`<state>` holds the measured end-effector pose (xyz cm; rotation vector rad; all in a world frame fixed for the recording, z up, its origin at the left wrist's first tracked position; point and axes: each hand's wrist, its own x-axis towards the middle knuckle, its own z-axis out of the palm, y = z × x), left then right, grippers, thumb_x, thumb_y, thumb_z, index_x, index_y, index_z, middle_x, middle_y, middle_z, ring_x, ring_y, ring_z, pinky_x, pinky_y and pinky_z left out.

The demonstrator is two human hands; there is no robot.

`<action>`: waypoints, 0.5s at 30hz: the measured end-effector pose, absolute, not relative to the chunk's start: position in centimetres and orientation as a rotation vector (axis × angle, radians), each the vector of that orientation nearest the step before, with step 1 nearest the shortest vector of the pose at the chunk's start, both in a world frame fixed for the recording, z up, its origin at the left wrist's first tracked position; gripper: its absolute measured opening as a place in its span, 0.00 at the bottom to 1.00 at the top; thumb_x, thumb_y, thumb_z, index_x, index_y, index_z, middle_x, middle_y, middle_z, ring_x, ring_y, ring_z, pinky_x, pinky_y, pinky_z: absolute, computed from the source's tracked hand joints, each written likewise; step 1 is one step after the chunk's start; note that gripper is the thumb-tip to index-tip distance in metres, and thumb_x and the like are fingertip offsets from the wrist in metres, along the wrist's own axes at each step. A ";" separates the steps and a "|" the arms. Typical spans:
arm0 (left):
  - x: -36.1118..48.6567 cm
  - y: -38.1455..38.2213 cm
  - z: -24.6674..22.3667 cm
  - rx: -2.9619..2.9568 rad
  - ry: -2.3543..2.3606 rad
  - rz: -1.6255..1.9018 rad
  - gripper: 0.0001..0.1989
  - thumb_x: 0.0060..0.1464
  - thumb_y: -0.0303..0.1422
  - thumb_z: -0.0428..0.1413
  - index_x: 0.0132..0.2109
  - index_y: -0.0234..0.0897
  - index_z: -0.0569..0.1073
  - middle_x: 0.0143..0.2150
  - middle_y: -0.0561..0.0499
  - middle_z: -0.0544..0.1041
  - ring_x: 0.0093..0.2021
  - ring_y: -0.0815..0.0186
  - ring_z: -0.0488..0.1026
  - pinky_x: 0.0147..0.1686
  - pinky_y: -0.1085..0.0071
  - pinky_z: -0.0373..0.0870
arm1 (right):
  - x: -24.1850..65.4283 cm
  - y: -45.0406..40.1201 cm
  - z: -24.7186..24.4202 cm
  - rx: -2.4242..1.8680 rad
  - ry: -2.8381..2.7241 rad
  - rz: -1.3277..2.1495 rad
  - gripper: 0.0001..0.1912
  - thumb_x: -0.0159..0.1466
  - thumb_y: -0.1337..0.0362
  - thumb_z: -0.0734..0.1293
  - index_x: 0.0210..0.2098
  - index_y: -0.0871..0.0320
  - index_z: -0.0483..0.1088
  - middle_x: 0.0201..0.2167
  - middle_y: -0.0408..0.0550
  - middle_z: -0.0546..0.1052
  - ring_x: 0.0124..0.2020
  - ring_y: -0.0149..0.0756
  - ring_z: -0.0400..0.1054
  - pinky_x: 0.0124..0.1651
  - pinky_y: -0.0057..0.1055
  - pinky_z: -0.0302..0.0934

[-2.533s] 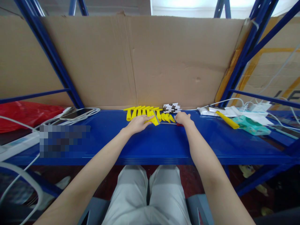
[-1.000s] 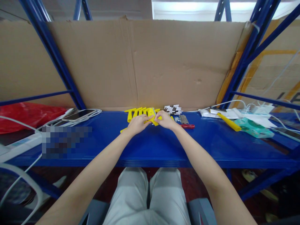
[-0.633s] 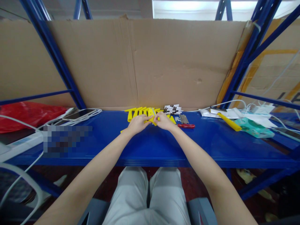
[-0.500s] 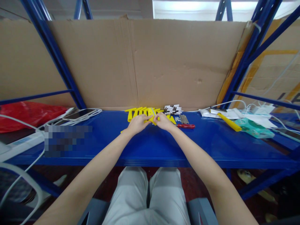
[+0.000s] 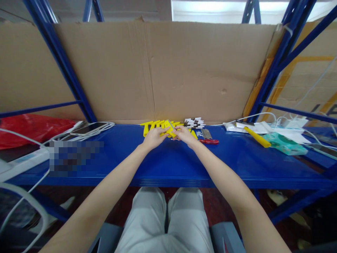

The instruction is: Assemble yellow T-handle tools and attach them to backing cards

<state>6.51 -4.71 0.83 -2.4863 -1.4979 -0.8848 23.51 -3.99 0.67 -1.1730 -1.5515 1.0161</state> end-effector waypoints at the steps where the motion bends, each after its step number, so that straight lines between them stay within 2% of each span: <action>1: 6.5 -4.6 0.8 -2.494 -1.494 -0.904 0.19 0.59 0.33 0.55 0.57 0.42 0.73 0.49 0.44 0.79 0.50 0.59 0.75 0.50 0.63 0.69 | 23.5 -4.3 1.0 -1.176 -1.563 1.116 0.02 0.62 0.69 0.62 0.33 0.57 0.63 0.25 0.44 0.75 0.23 0.30 0.69 0.30 0.27 0.62; 3: 6.4 -4.6 0.8 -2.508 -1.494 -0.925 0.19 0.58 0.33 0.55 0.57 0.42 0.73 0.49 0.44 0.79 0.49 0.59 0.75 0.50 0.62 0.69 | 23.5 -4.9 1.4 -1.163 -1.582 1.224 0.06 0.64 0.70 0.60 0.30 0.58 0.64 0.20 0.44 0.75 0.18 0.28 0.67 0.26 0.25 0.61; 6: 6.4 -4.7 0.8 -2.529 -1.486 -0.919 0.18 0.58 0.32 0.55 0.56 0.40 0.74 0.49 0.43 0.79 0.49 0.58 0.76 0.50 0.61 0.70 | 23.4 -5.1 1.6 -1.155 -1.562 1.208 0.10 0.63 0.73 0.60 0.25 0.59 0.63 0.16 0.43 0.73 0.14 0.25 0.63 0.21 0.22 0.57; 8: 6.4 -4.7 0.8 -2.566 -1.423 -0.924 0.19 0.58 0.30 0.55 0.56 0.40 0.74 0.51 0.43 0.78 0.50 0.59 0.75 0.50 0.62 0.69 | 23.4 -5.0 1.7 -1.169 -1.538 1.180 0.11 0.63 0.74 0.60 0.24 0.59 0.62 0.14 0.42 0.72 0.12 0.24 0.61 0.19 0.21 0.55; 11: 6.2 -4.7 0.8 -2.635 -1.277 -0.935 0.23 0.57 0.26 0.54 0.58 0.45 0.71 0.53 0.48 0.78 0.51 0.62 0.74 0.51 0.63 0.69 | 23.6 -4.8 1.8 -1.168 -1.510 1.161 0.12 0.62 0.74 0.60 0.23 0.58 0.61 0.13 0.40 0.71 0.11 0.23 0.58 0.17 0.20 0.52; 15: 5.9 -4.4 0.6 -2.680 -1.197 -0.874 0.22 0.58 0.25 0.51 0.58 0.47 0.72 0.49 0.46 0.79 0.47 0.62 0.75 0.49 0.62 0.69 | 23.7 -4.7 1.7 -1.135 -1.501 1.153 0.12 0.62 0.74 0.61 0.23 0.58 0.61 0.13 0.39 0.70 0.11 0.22 0.57 0.16 0.20 0.49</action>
